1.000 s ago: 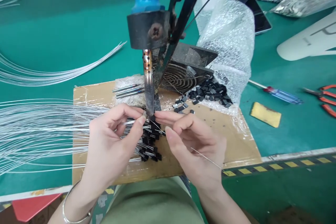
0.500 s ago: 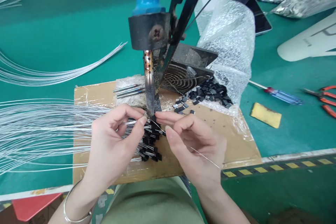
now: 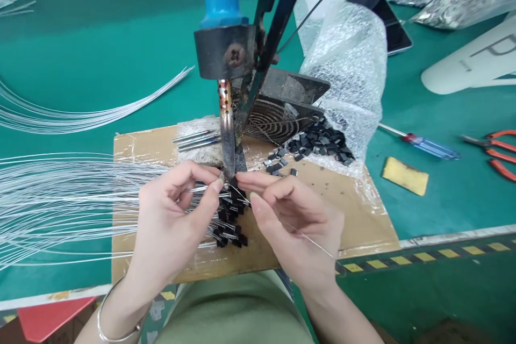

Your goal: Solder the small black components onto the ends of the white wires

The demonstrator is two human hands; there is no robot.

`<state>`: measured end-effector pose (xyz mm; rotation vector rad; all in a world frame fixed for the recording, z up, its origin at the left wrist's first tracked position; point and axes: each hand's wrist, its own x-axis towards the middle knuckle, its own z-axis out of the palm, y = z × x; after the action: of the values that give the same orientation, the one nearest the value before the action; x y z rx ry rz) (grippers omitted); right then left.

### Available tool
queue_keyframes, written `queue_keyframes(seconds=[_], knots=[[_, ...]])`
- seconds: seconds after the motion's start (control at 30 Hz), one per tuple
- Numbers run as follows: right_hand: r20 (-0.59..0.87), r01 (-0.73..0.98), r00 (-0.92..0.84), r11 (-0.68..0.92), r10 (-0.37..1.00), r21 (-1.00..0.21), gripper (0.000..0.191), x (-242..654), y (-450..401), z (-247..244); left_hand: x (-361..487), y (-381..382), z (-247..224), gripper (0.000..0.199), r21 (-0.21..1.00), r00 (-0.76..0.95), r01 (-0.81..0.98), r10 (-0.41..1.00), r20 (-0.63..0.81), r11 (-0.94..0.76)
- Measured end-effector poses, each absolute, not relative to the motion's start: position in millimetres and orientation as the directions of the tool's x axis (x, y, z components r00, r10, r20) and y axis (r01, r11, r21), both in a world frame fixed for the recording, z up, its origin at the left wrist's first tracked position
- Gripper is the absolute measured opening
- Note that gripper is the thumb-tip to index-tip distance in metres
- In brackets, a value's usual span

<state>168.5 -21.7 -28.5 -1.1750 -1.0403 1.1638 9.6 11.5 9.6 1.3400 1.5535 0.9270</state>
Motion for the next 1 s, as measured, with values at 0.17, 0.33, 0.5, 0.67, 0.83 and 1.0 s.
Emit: queue_keyframes(seconds=[0.17,0.33,0.5,0.67,0.83,1.0], knots=[[0.004,-0.093,0.146,0.017,0.989,-0.995,0.021,167.4,-21.7,-28.3,9.9,12.5,9.8,0.014,0.932,-0.036,0.328,0.988,-0.151,0.155],[0.010,-0.105,0.134,0.024,0.991,-0.994,0.021,167.9,-23.1,-28.2,9.6,10.9,11.6,0.014,0.925,-0.036,0.350,0.989,-0.141,0.144],[0.012,-0.113,0.155,0.030,0.988,-0.993,0.022,166.7,-22.0,-27.7,9.7,10.0,10.0,0.015,0.925,-0.028,0.367,0.995,-0.095,0.098],[0.004,-0.126,0.152,0.023,0.988,-0.992,0.021,166.1,-21.7,-29.0,9.1,10.6,7.6,0.016,0.930,-0.023,0.359,0.997,-0.079,0.082],[0.003,-0.115,0.160,0.022,0.987,-0.993,0.021,166.0,-22.4,-31.2,8.9,11.3,6.8,0.018,0.934,-0.005,0.348,0.997,-0.082,0.079],[0.017,-0.111,0.162,0.035,0.987,-0.993,0.020,166.9,-22.7,-30.0,8.0,9.3,7.7,0.017,0.931,-0.007,0.355,0.996,-0.086,0.083]])
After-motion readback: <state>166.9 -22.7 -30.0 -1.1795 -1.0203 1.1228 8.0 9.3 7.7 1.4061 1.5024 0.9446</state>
